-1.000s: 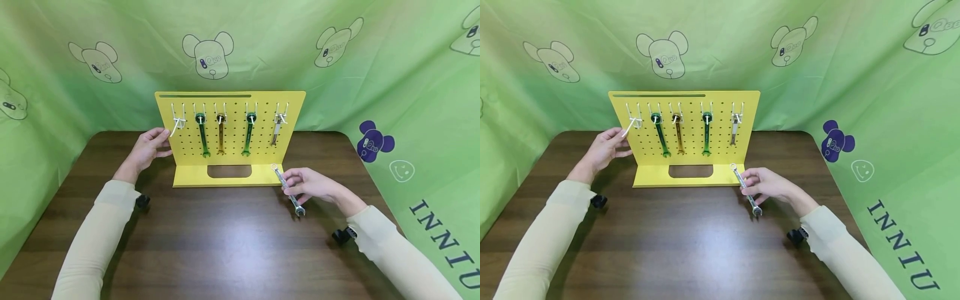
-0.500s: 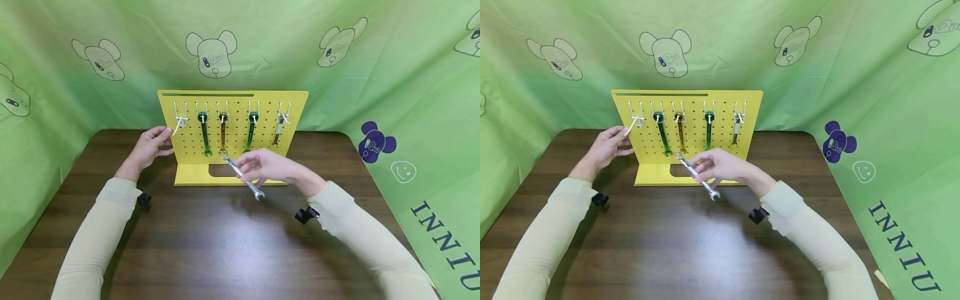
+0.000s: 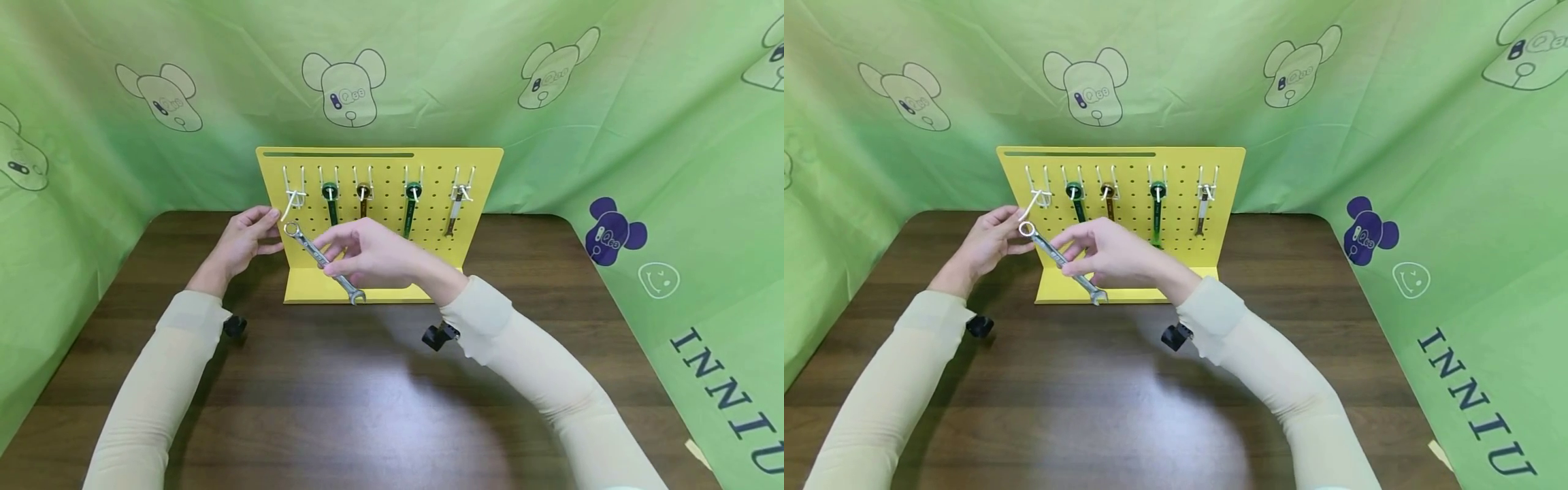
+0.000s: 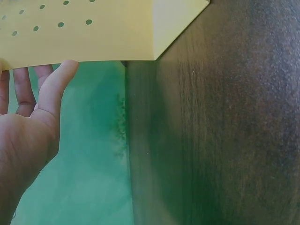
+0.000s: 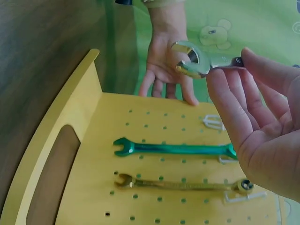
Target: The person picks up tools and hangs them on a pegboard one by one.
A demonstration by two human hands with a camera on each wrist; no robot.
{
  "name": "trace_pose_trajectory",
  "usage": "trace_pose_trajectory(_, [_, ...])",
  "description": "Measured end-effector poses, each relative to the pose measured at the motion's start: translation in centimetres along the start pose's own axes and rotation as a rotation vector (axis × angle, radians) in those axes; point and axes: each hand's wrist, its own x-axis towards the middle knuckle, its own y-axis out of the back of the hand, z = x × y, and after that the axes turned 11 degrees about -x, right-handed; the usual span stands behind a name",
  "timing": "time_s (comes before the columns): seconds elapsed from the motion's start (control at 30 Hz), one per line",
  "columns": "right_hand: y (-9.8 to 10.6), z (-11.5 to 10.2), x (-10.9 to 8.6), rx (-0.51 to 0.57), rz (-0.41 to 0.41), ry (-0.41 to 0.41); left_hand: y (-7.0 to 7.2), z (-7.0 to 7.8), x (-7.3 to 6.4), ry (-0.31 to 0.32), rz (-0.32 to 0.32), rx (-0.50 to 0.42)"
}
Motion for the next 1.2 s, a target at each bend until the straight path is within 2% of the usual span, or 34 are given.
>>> trace_pose_trajectory(0.27, [-0.9, -0.6, 1.6, 0.108, -0.009, -0.009, 0.0, 0.0, 0.1, -0.008, 0.011, 0.013])
trace_pose_trajectory(0.53, [-0.7, -0.2, 2.5, 0.030, 0.022, -0.032, 0.0, 0.0, 0.1, -0.011, 0.007, 0.011])
trace_pose_trajectory(0.73, [-0.8, 0.6, 3.1, 0.026, 0.036, -0.059, 0.0, 0.1, 0.0, -0.006, 0.006, 0.011])
trace_pose_trajectory(0.93, [-1.0, 1.6, 3.8, 0.037, 0.105, -0.131, 0.1, 0.1, 0.1, -0.009, 0.012, 0.012])
trace_pose_trajectory(1.03, [-1.3, 2.4, 4.1, 0.037, 0.125, -0.140, 0.0, 0.0, 0.1, -0.011, 0.010, 0.005])
trace_pose_trajectory(1.1, [-1.5, 3.0, 4.3, 0.040, 0.118, -0.135, 0.0, 0.0, 0.2, -0.010, 0.009, -0.003])
trace_pose_trajectory(1.2, [-2.0, 3.8, 4.5, 0.107, 0.071, -0.122, -0.1, 0.0, 0.1, -0.010, 0.008, -0.001])
